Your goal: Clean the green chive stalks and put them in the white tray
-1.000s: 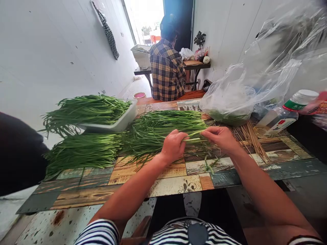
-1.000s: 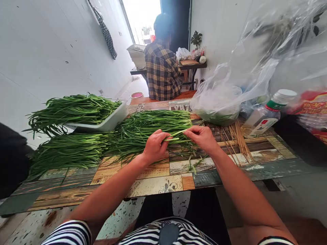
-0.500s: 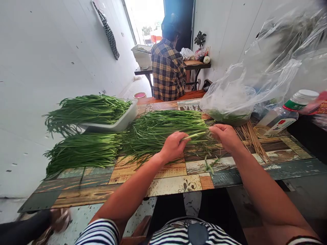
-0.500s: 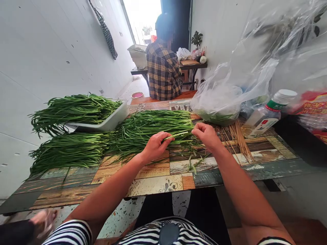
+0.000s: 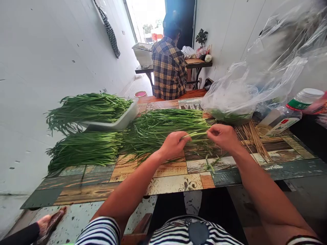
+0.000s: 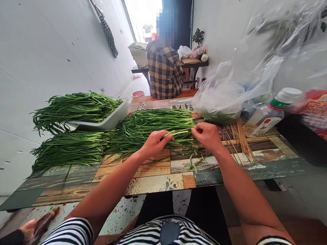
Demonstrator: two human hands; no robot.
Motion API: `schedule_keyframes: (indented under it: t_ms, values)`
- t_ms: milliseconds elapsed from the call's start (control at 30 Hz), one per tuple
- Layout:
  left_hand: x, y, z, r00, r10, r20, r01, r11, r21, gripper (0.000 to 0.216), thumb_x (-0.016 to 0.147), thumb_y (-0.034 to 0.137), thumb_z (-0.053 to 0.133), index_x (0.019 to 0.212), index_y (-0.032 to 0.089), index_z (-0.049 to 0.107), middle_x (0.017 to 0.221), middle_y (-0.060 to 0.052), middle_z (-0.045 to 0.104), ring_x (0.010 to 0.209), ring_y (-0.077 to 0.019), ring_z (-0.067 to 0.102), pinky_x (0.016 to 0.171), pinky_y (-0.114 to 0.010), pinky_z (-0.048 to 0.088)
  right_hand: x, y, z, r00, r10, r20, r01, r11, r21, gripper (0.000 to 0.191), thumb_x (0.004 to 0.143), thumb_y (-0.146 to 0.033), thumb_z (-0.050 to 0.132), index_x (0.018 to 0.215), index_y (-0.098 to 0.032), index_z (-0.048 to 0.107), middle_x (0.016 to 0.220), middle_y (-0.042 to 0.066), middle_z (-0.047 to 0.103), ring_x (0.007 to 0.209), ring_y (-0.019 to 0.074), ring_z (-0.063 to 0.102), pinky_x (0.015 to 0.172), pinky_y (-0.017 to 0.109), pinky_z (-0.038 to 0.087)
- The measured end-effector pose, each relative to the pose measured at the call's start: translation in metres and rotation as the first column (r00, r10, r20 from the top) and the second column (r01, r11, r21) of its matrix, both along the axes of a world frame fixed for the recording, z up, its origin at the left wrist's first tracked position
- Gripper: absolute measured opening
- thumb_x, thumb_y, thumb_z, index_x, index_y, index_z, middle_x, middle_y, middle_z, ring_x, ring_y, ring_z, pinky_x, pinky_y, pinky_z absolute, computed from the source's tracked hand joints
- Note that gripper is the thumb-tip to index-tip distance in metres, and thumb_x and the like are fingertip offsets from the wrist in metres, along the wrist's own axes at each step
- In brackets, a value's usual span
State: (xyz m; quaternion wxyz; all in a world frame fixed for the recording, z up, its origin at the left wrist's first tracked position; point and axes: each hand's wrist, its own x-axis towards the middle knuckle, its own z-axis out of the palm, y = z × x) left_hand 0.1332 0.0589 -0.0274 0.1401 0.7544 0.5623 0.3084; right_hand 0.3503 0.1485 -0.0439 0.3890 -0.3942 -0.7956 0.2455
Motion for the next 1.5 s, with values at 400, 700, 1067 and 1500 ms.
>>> schedule_keyframes:
  t_ms: [400,700,1067,1500]
  values:
    - [-0.003,0.002,-0.001,0.993,0.018,0.116,-0.017,1.0,-0.013,0.031,0.093,0.03,0.044,0.083,0.015,0.069,0.068,0.001,0.062,0.062,-0.0096,0.049,0.062,-0.022,0.035,-0.024,-0.02,0.008,0.939,0.234,-0.251,-0.287,0.936,-0.204,0.031,0.076,-0.043,0.064,0.093,-0.017,0.067,0.073,0.002,0.064,0.064,0.0137,0.055,0.059,0.025,0.043]
    - [-0.004,0.0,0.006,0.995,-0.015,0.103,0.012,1.0,0.022,0.032,0.092,0.03,0.044,0.077,0.014,0.067,0.064,0.001,0.058,0.061,-0.009,0.047,0.06,-0.021,0.032,-0.001,0.0,0.003,0.957,-0.046,-0.288,-0.009,0.982,-0.188,0.041,0.083,-0.053,0.055,0.066,-0.017,0.065,0.051,-0.002,0.05,0.046,0.0093,0.041,0.044,0.023,0.03]
    - [-0.003,0.0,0.003,0.993,-0.024,0.117,0.025,1.0,-0.011,0.032,0.093,0.03,0.044,0.079,0.014,0.068,0.064,0.002,0.057,0.06,-0.0089,0.046,0.062,-0.021,0.033,-0.026,-0.02,0.004,0.941,0.13,-0.311,-0.198,0.961,-0.195,0.029,0.073,-0.046,0.067,0.075,-0.017,0.071,0.064,0.002,0.064,0.057,0.0127,0.053,0.052,0.026,0.042]
    - [-0.001,-0.001,0.005,0.993,-0.043,0.106,0.049,0.997,-0.055,0.034,0.092,0.032,0.043,0.078,0.014,0.068,0.059,0.003,0.054,0.058,-0.0086,0.044,0.06,-0.021,0.033,-0.031,-0.024,0.001,0.902,0.026,-0.431,-0.18,0.93,-0.322,0.018,0.069,-0.032,0.066,0.078,-0.018,0.072,0.06,0.0,0.063,0.048,0.0101,0.049,0.045,0.024,0.04]
